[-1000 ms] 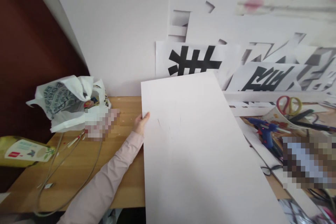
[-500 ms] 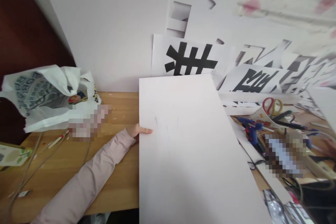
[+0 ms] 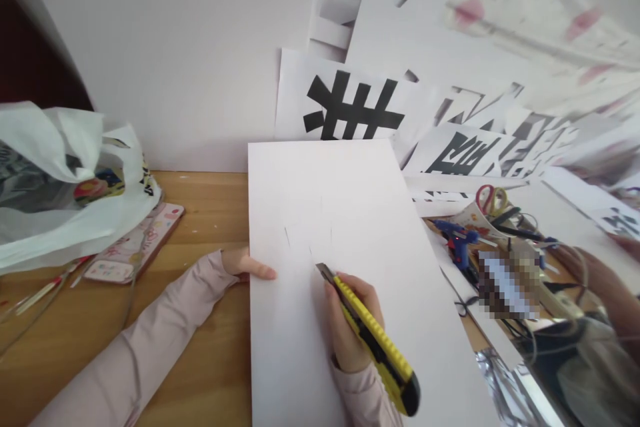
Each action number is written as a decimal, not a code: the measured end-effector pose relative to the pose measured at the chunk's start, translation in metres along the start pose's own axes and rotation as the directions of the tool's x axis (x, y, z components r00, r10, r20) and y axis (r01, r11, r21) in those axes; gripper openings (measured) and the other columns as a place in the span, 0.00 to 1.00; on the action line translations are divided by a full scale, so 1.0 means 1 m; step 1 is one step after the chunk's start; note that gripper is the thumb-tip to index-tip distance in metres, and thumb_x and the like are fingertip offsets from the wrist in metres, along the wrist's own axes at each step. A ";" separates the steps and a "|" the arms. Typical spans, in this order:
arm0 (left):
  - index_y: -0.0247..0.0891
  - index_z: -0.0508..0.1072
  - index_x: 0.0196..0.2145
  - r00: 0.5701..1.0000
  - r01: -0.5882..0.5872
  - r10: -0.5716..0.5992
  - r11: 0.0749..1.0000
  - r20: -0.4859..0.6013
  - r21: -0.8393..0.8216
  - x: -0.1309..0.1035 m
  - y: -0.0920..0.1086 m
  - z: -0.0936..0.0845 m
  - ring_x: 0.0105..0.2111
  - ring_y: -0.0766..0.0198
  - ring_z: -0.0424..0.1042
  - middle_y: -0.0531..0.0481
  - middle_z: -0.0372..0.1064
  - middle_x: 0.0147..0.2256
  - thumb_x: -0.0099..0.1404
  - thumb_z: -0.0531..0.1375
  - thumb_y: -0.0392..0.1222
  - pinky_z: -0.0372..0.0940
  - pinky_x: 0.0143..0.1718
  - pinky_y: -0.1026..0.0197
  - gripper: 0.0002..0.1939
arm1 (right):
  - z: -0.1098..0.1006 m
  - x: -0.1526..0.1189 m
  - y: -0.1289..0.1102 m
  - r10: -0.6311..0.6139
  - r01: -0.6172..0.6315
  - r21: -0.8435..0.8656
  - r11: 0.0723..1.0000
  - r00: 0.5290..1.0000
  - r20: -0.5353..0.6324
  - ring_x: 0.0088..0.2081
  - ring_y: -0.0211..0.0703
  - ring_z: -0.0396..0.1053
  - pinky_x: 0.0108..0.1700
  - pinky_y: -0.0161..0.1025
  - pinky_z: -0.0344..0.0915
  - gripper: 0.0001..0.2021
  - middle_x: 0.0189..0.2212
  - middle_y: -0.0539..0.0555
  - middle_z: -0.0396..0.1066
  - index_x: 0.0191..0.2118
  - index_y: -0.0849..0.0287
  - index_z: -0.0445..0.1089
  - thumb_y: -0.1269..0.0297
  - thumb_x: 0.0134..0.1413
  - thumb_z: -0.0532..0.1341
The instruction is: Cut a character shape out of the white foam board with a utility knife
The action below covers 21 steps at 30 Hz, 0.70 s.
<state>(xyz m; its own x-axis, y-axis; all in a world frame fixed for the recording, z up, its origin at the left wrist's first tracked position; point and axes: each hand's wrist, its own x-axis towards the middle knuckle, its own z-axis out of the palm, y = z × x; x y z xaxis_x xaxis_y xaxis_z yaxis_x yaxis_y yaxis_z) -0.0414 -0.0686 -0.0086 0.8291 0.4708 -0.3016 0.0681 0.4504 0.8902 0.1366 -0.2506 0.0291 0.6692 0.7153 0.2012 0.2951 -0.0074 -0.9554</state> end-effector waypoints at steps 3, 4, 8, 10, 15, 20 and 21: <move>0.36 0.81 0.28 1.000 -0.003 0.002 0.999 0.025 0.032 0.001 -0.001 -0.006 0.30 0.50 0.76 0.42 0.79 0.29 0.38 0.74 0.43 0.71 0.30 0.54 0.16 | 0.014 0.000 0.012 -0.022 0.020 -0.050 0.999 0.999 -0.043 0.43 0.54 0.78 0.46 0.50 0.75 0.13 0.41 0.54 0.79 0.39 0.51 0.74 0.61 0.46 0.72; 0.36 0.82 0.29 1.000 0.001 -0.002 0.999 0.025 0.041 0.001 -0.002 -0.008 0.29 0.50 0.76 0.41 0.79 0.30 0.38 0.75 0.44 0.70 0.28 0.55 0.17 | 0.015 -0.002 0.015 -0.026 0.023 -0.065 0.998 0.998 -0.050 0.44 0.55 0.78 0.48 0.52 0.75 0.12 0.42 0.55 0.79 0.40 0.51 0.73 0.61 0.47 0.71; 0.35 0.82 0.29 1.000 0.023 -0.024 0.996 0.006 0.086 0.001 -0.007 -0.016 0.26 0.53 0.75 0.41 0.79 0.29 0.38 0.75 0.44 0.69 0.25 0.56 0.18 | 0.013 -0.008 0.020 -0.034 0.030 -0.115 0.993 0.999 -0.029 0.48 0.58 0.77 0.52 0.56 0.72 0.11 0.41 0.57 0.79 0.38 0.52 0.72 0.61 0.48 0.71; 0.36 0.81 0.28 0.999 0.031 -0.032 0.996 0.003 0.088 0.001 -0.007 -0.017 0.26 0.52 0.75 0.42 0.78 0.28 0.38 0.76 0.44 0.70 0.26 0.55 0.17 | 0.011 -0.009 0.021 -0.034 0.033 -0.132 0.991 0.999 -0.007 0.51 0.60 0.76 0.53 0.57 0.71 0.10 0.38 0.56 0.79 0.37 0.51 0.72 0.61 0.47 0.71; 0.37 0.82 0.33 0.999 -0.001 -0.003 0.996 0.042 0.085 0.000 -0.001 -0.014 0.35 0.47 0.78 0.41 0.80 0.33 0.40 0.74 0.42 0.72 0.33 0.53 0.19 | 0.007 -0.007 0.026 -0.038 0.044 -0.158 0.986 0.998 0.044 0.53 0.60 0.75 0.53 0.56 0.72 0.10 0.36 0.54 0.79 0.38 0.45 0.74 0.61 0.49 0.70; 0.37 0.82 0.28 0.998 -0.017 0.012 0.997 0.055 0.079 -0.002 0.007 -0.008 0.36 0.43 0.78 0.42 0.77 0.26 0.39 0.74 0.40 0.72 0.37 0.49 0.14 | 0.005 -0.009 0.040 -0.148 0.158 -0.120 0.980 0.985 0.089 0.55 0.59 0.74 0.44 0.49 0.75 0.14 0.42 0.53 0.80 0.44 0.35 0.75 0.63 0.53 0.68; 0.37 0.82 0.28 0.999 -0.022 0.019 0.997 0.040 0.072 -0.003 0.008 -0.006 0.34 0.44 0.78 0.43 0.77 0.26 0.39 0.74 0.40 0.72 0.37 0.49 0.14 | 0.005 -0.009 0.043 -0.143 0.151 -0.093 0.984 0.986 0.085 0.56 0.59 0.73 0.42 0.49 0.76 0.14 0.42 0.52 0.80 0.44 0.34 0.74 0.62 0.53 0.67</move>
<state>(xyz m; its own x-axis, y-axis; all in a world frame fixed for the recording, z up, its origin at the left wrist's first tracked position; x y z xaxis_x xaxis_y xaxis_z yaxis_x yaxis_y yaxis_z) -0.0469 -0.0620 -0.0025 0.8518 0.4484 -0.2709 0.0897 0.3847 0.9187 0.1398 -0.2544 -0.0149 0.5598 0.7658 0.3165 0.4549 0.0352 -0.8898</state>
